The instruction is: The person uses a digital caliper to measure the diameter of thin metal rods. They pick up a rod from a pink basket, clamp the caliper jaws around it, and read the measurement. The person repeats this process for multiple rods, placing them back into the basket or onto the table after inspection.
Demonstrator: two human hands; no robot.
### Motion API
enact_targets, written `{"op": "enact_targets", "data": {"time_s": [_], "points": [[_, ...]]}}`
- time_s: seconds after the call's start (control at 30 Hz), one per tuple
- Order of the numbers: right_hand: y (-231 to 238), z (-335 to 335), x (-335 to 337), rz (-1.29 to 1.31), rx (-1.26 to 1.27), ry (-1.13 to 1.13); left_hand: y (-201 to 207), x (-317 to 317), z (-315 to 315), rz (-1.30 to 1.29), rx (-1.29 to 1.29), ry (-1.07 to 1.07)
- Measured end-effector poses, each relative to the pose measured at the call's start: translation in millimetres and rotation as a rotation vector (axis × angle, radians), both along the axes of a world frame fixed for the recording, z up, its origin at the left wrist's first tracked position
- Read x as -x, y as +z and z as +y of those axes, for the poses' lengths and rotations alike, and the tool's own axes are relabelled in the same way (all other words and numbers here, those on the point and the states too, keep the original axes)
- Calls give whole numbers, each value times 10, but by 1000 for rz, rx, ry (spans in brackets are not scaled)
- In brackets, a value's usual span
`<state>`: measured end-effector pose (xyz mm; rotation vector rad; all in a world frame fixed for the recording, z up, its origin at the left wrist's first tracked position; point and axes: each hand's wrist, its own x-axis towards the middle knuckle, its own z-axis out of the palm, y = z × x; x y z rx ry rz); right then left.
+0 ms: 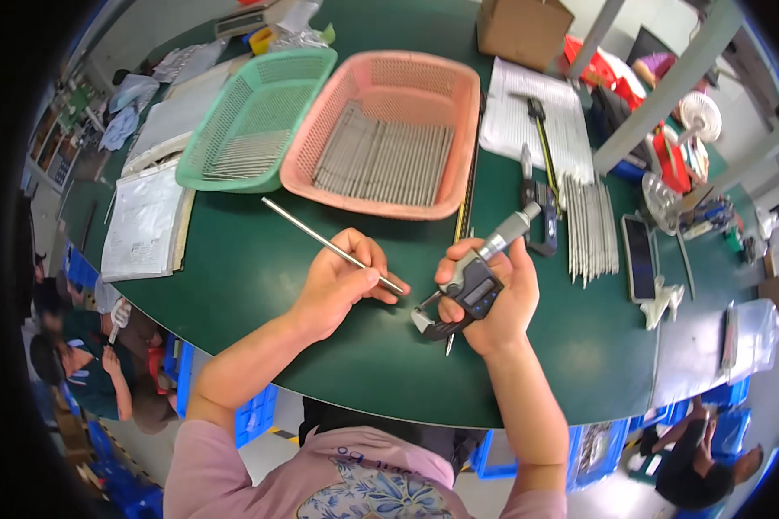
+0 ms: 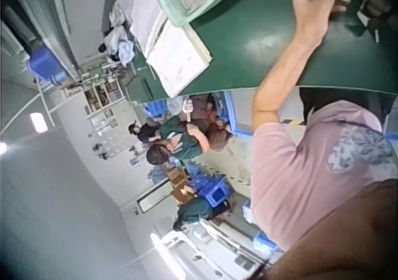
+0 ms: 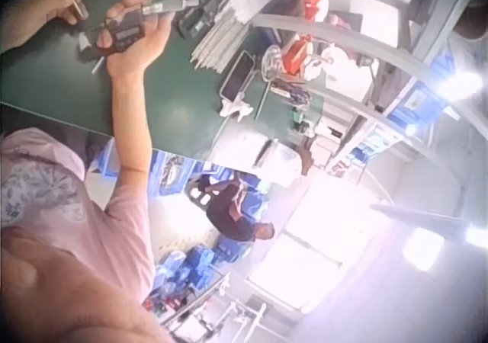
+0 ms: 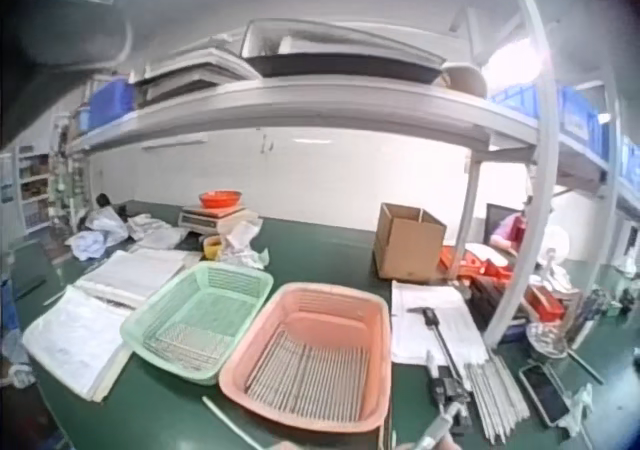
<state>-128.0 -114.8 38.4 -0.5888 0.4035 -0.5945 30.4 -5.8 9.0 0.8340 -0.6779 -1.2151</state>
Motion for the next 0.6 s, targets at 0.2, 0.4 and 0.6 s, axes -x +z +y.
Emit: {"op": "enact_targets", "data": {"time_s": [0.2,0.4,0.6], "points": [[-142,47,39,32,-94,60,-51,99,83,-29,-51,-31],[-178,24,48,49,-115,77,-128,119,82,-66,-57,-85],[-166,20,40,84,-151,89,-122,145,76,-19,-54,-131]]}}
